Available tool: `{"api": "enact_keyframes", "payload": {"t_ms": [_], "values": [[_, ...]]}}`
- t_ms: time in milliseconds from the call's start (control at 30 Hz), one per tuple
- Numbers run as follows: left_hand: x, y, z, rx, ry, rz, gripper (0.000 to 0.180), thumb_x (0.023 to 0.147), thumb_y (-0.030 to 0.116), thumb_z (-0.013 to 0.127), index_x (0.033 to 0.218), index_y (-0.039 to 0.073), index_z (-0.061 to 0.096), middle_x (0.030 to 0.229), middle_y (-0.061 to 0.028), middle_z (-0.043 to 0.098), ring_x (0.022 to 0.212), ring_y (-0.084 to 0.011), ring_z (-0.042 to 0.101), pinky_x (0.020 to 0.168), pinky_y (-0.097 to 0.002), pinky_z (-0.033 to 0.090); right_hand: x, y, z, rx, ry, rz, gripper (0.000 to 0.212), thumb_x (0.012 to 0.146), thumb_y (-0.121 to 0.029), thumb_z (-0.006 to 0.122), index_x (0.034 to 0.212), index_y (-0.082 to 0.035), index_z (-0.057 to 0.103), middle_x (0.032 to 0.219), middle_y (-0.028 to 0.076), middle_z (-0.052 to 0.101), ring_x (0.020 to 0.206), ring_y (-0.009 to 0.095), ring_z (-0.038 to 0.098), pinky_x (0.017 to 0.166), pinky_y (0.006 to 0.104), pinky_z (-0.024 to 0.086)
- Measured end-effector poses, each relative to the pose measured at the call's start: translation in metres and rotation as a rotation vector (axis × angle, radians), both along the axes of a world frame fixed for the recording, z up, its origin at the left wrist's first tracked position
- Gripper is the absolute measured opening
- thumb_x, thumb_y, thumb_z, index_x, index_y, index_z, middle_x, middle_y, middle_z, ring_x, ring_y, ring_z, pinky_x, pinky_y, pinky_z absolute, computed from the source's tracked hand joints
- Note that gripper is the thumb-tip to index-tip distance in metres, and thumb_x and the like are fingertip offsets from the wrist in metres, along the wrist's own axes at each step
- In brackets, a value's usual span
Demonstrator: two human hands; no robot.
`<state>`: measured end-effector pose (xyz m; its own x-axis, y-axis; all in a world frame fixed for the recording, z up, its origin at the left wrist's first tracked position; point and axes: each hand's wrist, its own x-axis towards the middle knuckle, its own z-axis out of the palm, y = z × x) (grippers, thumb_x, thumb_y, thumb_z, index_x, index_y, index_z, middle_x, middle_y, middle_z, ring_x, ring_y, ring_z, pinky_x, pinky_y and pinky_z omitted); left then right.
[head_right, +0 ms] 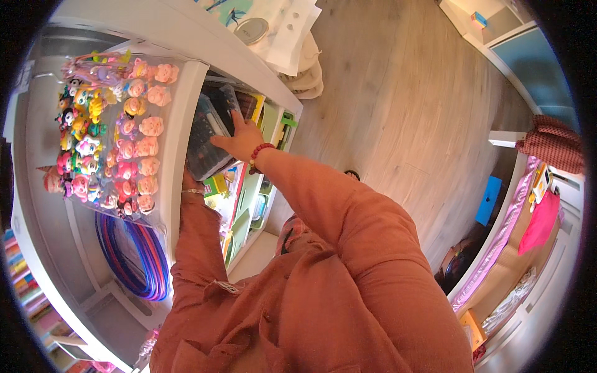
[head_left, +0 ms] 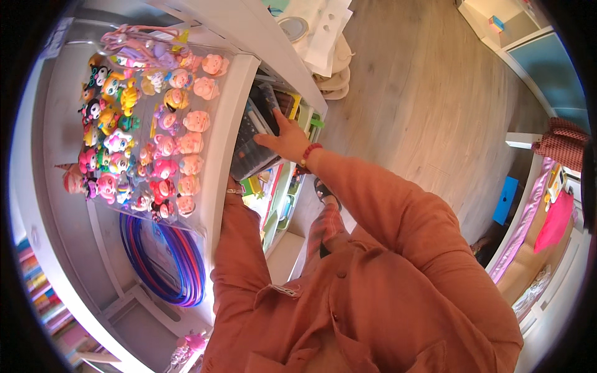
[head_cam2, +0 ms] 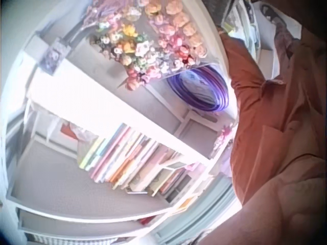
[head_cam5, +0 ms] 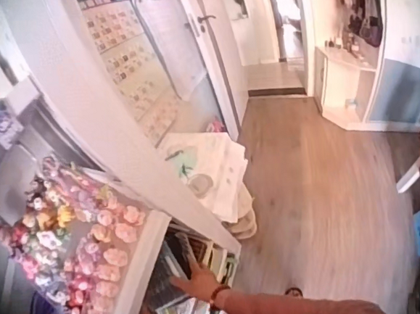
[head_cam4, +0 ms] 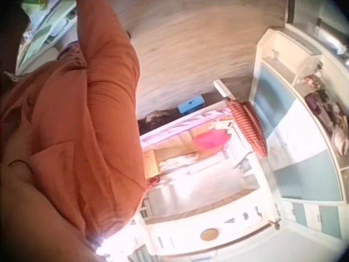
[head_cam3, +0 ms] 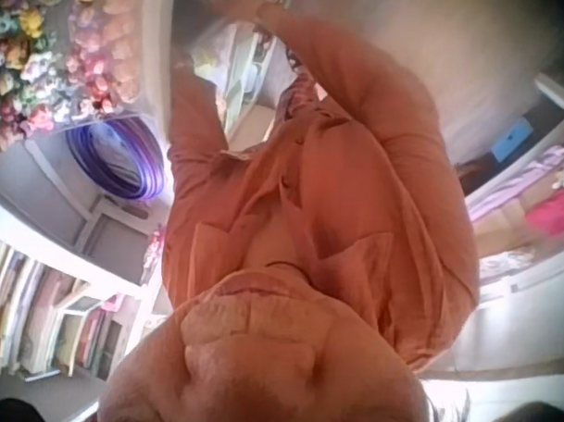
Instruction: The person organizes markers and pens by placing them into plastic cases and containers, then stores the cases on a white shelf.
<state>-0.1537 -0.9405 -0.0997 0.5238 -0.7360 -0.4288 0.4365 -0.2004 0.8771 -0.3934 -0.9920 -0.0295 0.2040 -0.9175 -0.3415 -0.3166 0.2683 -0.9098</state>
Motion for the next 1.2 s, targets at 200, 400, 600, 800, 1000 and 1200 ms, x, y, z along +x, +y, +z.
{"api": "enact_keyframes", "payload": {"t_ms": [200, 400, 600, 800, 1000, 1200], "values": [[0.01, -0.018, -0.016, 0.167, -0.151, -0.034, 0.019, 0.083, 0.019, 0.053, 0.098, 0.007, 0.057, 0.09, -0.0071, 0.058, 0.079, -0.0176, 0.057, 0.067, -0.0316, 0.048, 0.018, -0.028, -0.021, -0.172, 0.109, 0.036, 0.077, 0.068, -0.047, 0.064, 0.127, -0.003, 0.042, 0.118, 0.029, 0.044, 0.109, 0.041, 0.043, 0.093, 0.0408, 0.036], [0.018, -0.03, -0.013, 0.305, -0.356, -0.097, 0.016, 0.083, 0.018, 0.051, 0.094, 0.007, 0.057, 0.085, -0.0075, 0.058, 0.076, -0.0181, 0.056, 0.065, -0.0316, 0.048, 0.021, -0.048, -0.019, -0.328, 0.06, 0.084, 0.061, 0.072, -0.038, 0.062, 0.121, -0.004, 0.049, 0.115, 0.021, 0.051, 0.102, 0.039, 0.049, 0.09, 0.0413, 0.039], [0.028, -0.025, -0.009, 0.446, -0.598, -0.176, 0.014, 0.083, 0.016, 0.05, 0.09, 0.007, 0.058, 0.08, -0.008, 0.058, 0.072, -0.0185, 0.056, 0.063, -0.0317, 0.047, -0.016, -0.025, -0.023, -0.082, -0.241, -0.185, 0.052, 0.071, -0.033, 0.065, 0.11, 0.0, 0.055, 0.101, 0.022, 0.058, 0.099, 0.033, 0.054, 0.088, 0.037, 0.042], [0.044, -0.016, -0.002, 0.642, -0.96, -0.417, 0.013, 0.083, 0.014, 0.048, 0.086, 0.007, 0.059, 0.076, -0.0084, 0.058, 0.069, -0.019, 0.055, 0.061, -0.0318, 0.046, -0.039, 0.021, -0.053, -0.076, -0.206, -0.197, 0.045, 0.077, -0.028, 0.064, 0.113, -0.002, 0.053, 0.102, 0.014, 0.058, 0.094, 0.023, 0.056, 0.082, 0.0321, 0.045], [0.001, 0.014, 0.024, 0.286, -1.394, -0.345, 0.021, 0.083, 0.016, 0.042, 0.079, 0.003, 0.058, 0.069, -0.0089, 0.058, 0.064, -0.0203, 0.055, 0.059, -0.0335, 0.044, -0.051, 0.027, -0.011, 0.135, -0.529, -0.127, 0.053, 0.075, -0.032, 0.066, 0.115, 0.0, 0.05, 0.095, 0.013, 0.059, 0.087, 0.02, 0.057, 0.077, 0.03, 0.046], [-0.102, 0.066, 0.05, 0.281, -1.064, -0.374, 0.028, 0.087, 0.022, 0.043, 0.076, -0.003, 0.052, 0.065, -0.0111, 0.051, 0.06, -0.0214, 0.048, 0.058, -0.0352, 0.041, -0.066, 0.057, 0.0, 0.317, -0.524, 0.026, 0.054, 0.076, -0.025, 0.067, 0.119, -0.001, 0.046, 0.099, 0.01, 0.059, 0.084, 0.014, 0.057, 0.073, 0.0264, 0.047]]}}
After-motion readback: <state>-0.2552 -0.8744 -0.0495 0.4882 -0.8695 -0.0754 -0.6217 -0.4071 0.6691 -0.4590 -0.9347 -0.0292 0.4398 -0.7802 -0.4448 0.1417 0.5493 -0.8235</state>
